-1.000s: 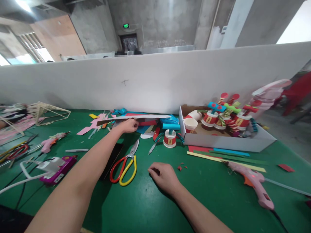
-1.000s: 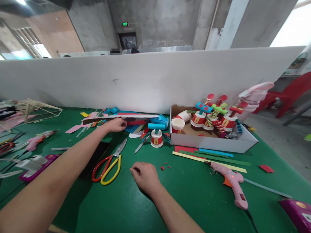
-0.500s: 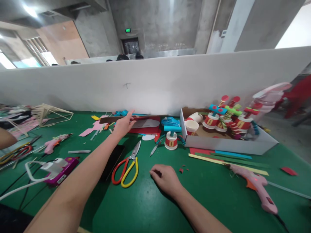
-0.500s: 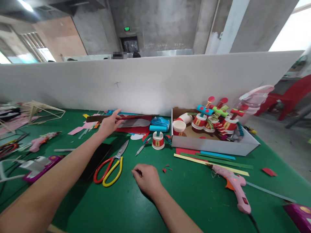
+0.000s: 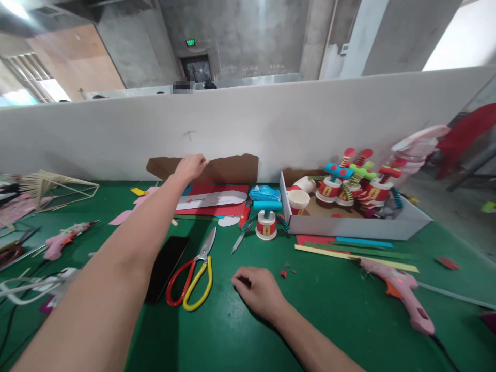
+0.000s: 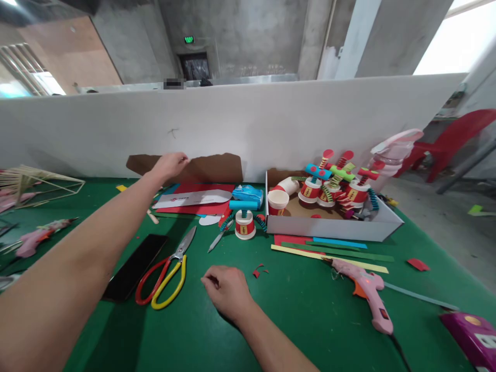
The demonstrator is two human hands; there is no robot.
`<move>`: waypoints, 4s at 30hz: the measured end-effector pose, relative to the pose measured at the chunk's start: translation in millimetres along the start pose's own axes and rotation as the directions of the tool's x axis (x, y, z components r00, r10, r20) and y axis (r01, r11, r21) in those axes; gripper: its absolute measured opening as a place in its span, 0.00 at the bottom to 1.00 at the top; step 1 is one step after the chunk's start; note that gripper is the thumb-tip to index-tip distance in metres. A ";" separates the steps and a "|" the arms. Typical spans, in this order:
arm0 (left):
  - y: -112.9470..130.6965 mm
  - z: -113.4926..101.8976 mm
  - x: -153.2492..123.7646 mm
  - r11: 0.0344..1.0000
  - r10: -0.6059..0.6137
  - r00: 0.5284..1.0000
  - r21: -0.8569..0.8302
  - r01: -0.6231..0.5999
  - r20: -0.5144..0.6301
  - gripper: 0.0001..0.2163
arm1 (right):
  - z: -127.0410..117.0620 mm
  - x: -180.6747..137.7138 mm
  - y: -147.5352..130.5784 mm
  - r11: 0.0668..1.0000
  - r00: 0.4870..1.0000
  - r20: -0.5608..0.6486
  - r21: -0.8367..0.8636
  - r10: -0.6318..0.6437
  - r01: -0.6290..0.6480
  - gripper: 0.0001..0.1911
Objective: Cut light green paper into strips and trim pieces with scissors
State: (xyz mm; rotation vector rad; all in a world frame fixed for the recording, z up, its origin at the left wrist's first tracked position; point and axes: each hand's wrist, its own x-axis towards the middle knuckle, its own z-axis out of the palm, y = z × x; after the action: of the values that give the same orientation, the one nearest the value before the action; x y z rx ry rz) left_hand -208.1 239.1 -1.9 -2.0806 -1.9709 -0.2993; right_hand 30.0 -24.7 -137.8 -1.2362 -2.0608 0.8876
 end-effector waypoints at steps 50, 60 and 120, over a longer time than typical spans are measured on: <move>13.5 7.6 16.4 0.973 0.222 0.973 -0.073 -0.217 0.066 0.26 | -0.8 -0.5 -2.1 1.000 1.000 0.002 0.017 0.019 -0.019 0.08; 55.9 28.2 -105.2 0.880 0.476 0.849 -0.116 -0.461 0.230 0.22 | -2.8 0.6 -2.0 1.000 1.000 0.020 0.000 -0.011 0.011 0.08; 48.5 58.3 -119.0 0.909 0.415 0.893 -0.126 -0.398 0.172 0.17 | -5.6 2.4 -4.2 0.998 0.998 0.066 -0.065 0.017 -0.013 0.08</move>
State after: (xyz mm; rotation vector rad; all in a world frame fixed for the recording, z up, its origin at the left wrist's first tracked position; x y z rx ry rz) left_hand -168.4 143.5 -97.7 -2.6000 -1.5766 -0.0989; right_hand 31.0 -22.6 -130.8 -1.2732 -2.1509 0.8861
